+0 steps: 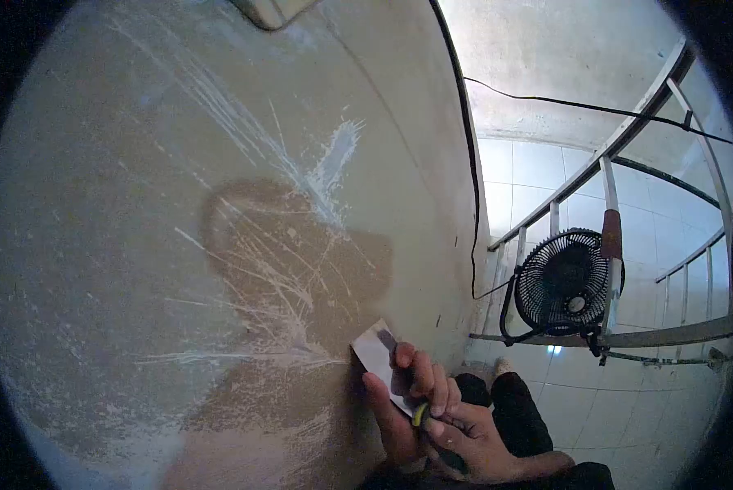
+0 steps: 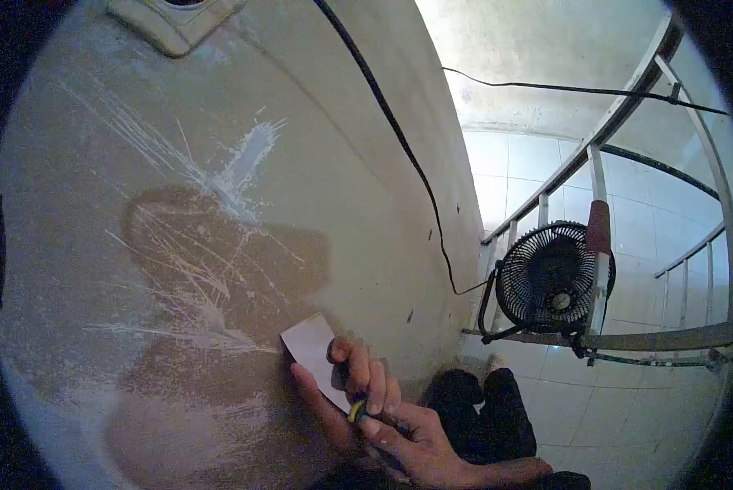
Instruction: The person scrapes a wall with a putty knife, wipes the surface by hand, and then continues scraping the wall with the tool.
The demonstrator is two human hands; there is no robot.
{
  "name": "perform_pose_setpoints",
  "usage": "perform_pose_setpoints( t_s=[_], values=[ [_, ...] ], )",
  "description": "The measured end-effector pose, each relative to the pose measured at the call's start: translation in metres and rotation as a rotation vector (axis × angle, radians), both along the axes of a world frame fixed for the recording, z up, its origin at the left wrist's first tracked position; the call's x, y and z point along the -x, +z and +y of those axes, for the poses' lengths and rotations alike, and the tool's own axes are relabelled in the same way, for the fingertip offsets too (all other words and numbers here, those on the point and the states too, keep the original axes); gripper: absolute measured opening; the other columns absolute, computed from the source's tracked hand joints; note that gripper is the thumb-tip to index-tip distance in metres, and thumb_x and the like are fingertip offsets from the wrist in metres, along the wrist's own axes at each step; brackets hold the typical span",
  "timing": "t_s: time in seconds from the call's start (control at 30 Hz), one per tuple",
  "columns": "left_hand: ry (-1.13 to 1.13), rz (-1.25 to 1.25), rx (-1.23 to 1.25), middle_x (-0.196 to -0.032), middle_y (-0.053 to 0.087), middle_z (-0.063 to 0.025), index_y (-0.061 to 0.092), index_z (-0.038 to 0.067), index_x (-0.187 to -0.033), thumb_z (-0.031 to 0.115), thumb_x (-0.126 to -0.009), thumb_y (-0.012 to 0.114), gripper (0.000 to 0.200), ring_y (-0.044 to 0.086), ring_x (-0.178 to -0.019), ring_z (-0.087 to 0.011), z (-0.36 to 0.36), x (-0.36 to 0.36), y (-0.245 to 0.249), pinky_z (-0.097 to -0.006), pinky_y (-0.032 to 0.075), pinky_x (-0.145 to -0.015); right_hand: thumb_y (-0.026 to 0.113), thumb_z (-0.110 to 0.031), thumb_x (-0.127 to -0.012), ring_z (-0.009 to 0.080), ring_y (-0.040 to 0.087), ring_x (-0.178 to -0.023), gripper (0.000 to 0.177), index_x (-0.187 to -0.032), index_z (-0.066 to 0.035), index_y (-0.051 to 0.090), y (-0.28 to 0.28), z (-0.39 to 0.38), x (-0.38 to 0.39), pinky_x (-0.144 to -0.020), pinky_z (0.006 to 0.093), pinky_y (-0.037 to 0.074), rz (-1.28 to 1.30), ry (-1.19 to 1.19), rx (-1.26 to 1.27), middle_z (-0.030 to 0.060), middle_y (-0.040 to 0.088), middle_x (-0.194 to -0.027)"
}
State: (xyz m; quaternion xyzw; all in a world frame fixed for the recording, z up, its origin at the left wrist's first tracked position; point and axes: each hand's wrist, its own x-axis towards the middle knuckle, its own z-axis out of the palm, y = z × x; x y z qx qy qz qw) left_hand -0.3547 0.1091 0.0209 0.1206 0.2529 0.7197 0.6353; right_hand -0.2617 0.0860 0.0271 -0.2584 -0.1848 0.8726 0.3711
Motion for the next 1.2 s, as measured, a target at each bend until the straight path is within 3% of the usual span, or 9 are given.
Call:
perform_pose_setpoints(
  t_s=[0.27, 0.37, 0.43, 0.53, 0.63, 0.73, 1.07, 1.13, 1.2],
  values=[
    [0.021, -0.088, -0.037, -0.061, 0.028, 0.0015, 0.034, 0.012, -0.092, 0.057, -0.081, 0.042, 0.048, 0.033, -0.049, -0.0108, -0.001, -0.002, -0.002, -0.0259, 0.032, -0.050, 0.048, -0.017, -0.088, 0.0031, 0.033, -0.047, 0.017, -0.076, -0.005, 0.047, 0.007, 0.008, -0.010, -0.042, 0.0197, 0.024, -0.045, 0.112, 0.005, -0.0040, 0.041, -0.060],
    [-0.012, -0.052, -0.054, -0.062, 0.029, 0.0013, 0.034, 0.012, -0.094, 0.057, -0.081, 0.042, 0.048, 0.033, -0.049, -0.0110, -0.004, 0.001, -0.002, -0.0261, 0.031, -0.049, 0.048, -0.016, -0.088, 0.0045, 0.035, -0.052, 0.017, -0.076, -0.005, 0.048, 0.008, 0.005, -0.007, -0.045, 0.0205, 0.027, -0.041, 0.082, 0.036, -0.0030, 0.042, -0.064],
    [-0.010, -0.042, -0.037, -0.063, 0.030, 0.0011, 0.034, 0.011, -0.094, 0.057, -0.082, 0.041, 0.048, 0.033, -0.049, -0.0112, -0.004, 0.003, -0.003, -0.0265, 0.031, -0.049, 0.048, -0.015, -0.088, 0.0064, 0.038, -0.058, 0.016, -0.076, -0.004, 0.048, -0.001, 0.003, -0.005, -0.049, 0.0220, 0.030, -0.104, 0.054, -0.142, -0.0021, 0.043, -0.068],
    [-0.012, -0.002, -0.009, -0.063, 0.030, 0.0010, 0.034, 0.012, -0.094, 0.057, -0.081, 0.042, 0.048, 0.033, -0.049, -0.0112, 0.000, 0.002, 0.000, -0.0263, 0.031, -0.050, 0.048, -0.014, -0.087, 0.0078, 0.038, -0.062, 0.017, -0.074, -0.003, 0.048, -0.001, 0.002, -0.002, -0.053, 0.0233, 0.031, -0.005, 0.066, 0.036, -0.0010, 0.044, -0.071],
    [-0.005, -0.031, 0.003, -0.062, 0.030, 0.0013, 0.034, 0.012, -0.093, 0.058, -0.081, 0.042, 0.048, 0.033, -0.049, -0.0110, -0.008, 0.002, -0.002, -0.0259, 0.031, -0.051, 0.048, -0.015, -0.087, 0.0073, 0.037, -0.062, 0.019, -0.072, -0.003, 0.046, -0.003, -0.005, 0.002, -0.052, 0.0231, 0.031, -0.052, -0.020, -0.043, -0.0008, 0.043, -0.071],
    [-0.017, -0.063, 0.000, -0.062, 0.029, 0.0016, 0.034, 0.013, -0.092, 0.058, -0.080, 0.044, 0.048, 0.032, -0.049, -0.0107, 0.000, 0.000, 0.001, -0.0256, 0.031, -0.051, 0.048, -0.015, -0.087, 0.0071, 0.036, -0.061, 0.019, -0.072, -0.003, 0.046, 0.008, 0.011, -0.010, -0.052, 0.0232, 0.030, -0.074, 0.125, -0.008, -0.0015, 0.042, -0.070],
    [0.008, -0.024, -0.001, -0.061, 0.028, 0.0018, 0.035, 0.012, -0.092, 0.057, -0.081, 0.043, 0.047, 0.031, -0.048, -0.0106, 0.001, -0.004, 0.005, -0.0257, 0.030, -0.050, 0.048, -0.013, -0.087, 0.0069, 0.037, -0.065, 0.014, -0.079, -0.003, 0.048, 0.002, 0.007, -0.012, -0.056, 0.0216, 0.031, -0.002, 0.119, -0.041, -0.0018, 0.043, -0.073],
    [0.013, -0.025, -0.001, -0.060, 0.028, 0.0018, 0.035, 0.012, -0.091, 0.057, -0.080, 0.044, 0.047, 0.031, -0.047, -0.0106, -0.005, -0.002, 0.002, -0.0262, 0.030, -0.050, 0.048, -0.013, -0.087, 0.0067, 0.038, -0.068, 0.012, -0.081, -0.003, 0.050, -0.004, -0.004, -0.002, -0.059, 0.0212, 0.032, -0.003, -0.039, -0.076, -0.0014, 0.044, -0.076],
    [0.065, -0.057, 0.015, -0.059, 0.029, 0.0015, 0.036, 0.012, -0.091, 0.058, -0.081, 0.042, 0.048, 0.031, -0.045, -0.0114, 0.000, -0.006, 0.001, -0.0277, 0.031, -0.046, 0.048, -0.013, -0.087, 0.0068, 0.038, -0.068, 0.012, -0.081, -0.003, 0.050, -0.003, 0.003, -0.007, -0.059, 0.0212, 0.032, -0.048, 0.009, -0.084, -0.0015, 0.044, -0.075]
  ],
)
